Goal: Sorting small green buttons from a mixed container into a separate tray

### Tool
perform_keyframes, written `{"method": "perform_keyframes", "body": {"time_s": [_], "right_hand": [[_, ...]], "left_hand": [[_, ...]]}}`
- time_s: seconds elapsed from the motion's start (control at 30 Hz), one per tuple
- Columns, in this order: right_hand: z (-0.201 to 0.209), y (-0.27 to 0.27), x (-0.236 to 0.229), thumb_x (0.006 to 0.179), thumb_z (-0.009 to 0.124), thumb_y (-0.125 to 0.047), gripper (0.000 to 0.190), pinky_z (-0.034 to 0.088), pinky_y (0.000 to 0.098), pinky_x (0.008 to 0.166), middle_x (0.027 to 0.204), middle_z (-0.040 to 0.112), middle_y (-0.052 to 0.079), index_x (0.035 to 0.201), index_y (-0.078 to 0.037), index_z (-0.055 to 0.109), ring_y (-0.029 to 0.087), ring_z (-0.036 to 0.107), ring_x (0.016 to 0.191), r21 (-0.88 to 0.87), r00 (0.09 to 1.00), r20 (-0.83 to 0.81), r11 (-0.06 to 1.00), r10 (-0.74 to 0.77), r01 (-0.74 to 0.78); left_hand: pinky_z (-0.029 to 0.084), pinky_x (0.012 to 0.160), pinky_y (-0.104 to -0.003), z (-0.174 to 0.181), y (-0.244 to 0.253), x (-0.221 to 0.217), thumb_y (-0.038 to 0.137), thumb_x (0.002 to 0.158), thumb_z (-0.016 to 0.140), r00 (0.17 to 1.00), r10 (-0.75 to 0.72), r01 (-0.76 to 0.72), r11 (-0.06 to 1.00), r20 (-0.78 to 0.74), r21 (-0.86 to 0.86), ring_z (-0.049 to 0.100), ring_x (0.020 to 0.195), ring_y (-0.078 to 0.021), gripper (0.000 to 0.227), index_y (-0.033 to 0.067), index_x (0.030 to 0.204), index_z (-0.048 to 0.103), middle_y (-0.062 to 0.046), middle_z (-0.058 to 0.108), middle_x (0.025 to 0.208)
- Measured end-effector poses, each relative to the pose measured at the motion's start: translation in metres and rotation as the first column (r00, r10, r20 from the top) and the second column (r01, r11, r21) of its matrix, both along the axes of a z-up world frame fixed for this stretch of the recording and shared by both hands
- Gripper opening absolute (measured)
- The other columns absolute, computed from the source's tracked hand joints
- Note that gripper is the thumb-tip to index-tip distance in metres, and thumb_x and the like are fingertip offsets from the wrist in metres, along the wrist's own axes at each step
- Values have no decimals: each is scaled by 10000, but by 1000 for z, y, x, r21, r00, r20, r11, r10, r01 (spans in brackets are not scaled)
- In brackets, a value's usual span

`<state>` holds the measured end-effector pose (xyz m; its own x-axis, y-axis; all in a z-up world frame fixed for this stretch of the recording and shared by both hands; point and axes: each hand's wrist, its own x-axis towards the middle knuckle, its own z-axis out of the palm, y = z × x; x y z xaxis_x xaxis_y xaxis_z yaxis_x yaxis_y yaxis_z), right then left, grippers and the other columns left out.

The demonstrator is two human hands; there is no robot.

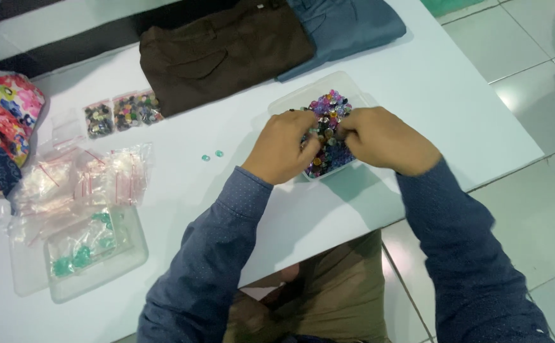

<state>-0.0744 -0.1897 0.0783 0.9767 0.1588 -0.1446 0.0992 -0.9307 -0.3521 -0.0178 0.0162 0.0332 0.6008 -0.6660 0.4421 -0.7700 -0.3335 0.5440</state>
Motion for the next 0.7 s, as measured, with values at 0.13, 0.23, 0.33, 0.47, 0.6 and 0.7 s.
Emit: {"method": "perform_keyframes", "body": {"time_s": [0.13,0.23,0.33,0.47,0.6,0.7], "right_hand": [[-25,-13,-7,869,529,-34,300,586,485,771,912,746,219,1034,2,778,433,718,907,-79,999,-28,996,27,-29],[-50,-11,1,854,515,-26,302,568,552,744,936,711,288,1050,59,729,496,669,937,-22,999,31,999,24,-24],[-37,-3,16,853,494,2,384,577,479,782,988,713,236,1143,18,744,427,695,923,-2,999,-39,1000,7,-7],[-11,-12,16,872,392,73,499,532,568,900,1152,710,263,1222,-37,730,480,655,1077,244,994,55,964,93,-104],[23,-25,-5,881,489,90,412,539,530,878,1125,731,266,1186,9,754,476,689,1032,259,965,264,964,-5,-66],[9,-40,-4,913,578,33,302,580,451,765,1040,745,250,1156,29,757,415,729,898,125,958,283,992,-49,14]], "left_hand": [[520,726,-472,-9,-12,-11,292,909,550,995,-84,87,995,50,-50,655,799,-384,212,101,836,603,-124,582,710],[535,727,-473,-17,-15,-19,270,920,542,992,-120,120,993,26,-17,666,812,-388,216,80,903,643,-150,617,748],[501,771,-428,-14,-15,-26,226,894,511,984,-91,95,995,150,-23,635,870,-350,158,104,829,588,-123,578,786],[462,913,-451,-31,-15,-30,209,893,506,988,-53,46,998,143,50,643,1027,-351,177,87,874,633,-157,653,919],[318,1105,-534,-52,-23,-19,204,901,515,990,52,-77,978,132,194,613,1213,-387,249,31,923,693,-234,720,1122],[269,1149,-548,-53,-26,-22,215,889,553,983,128,-161,948,133,274,596,1248,-379,238,41,970,695,-226,713,1175]]}}
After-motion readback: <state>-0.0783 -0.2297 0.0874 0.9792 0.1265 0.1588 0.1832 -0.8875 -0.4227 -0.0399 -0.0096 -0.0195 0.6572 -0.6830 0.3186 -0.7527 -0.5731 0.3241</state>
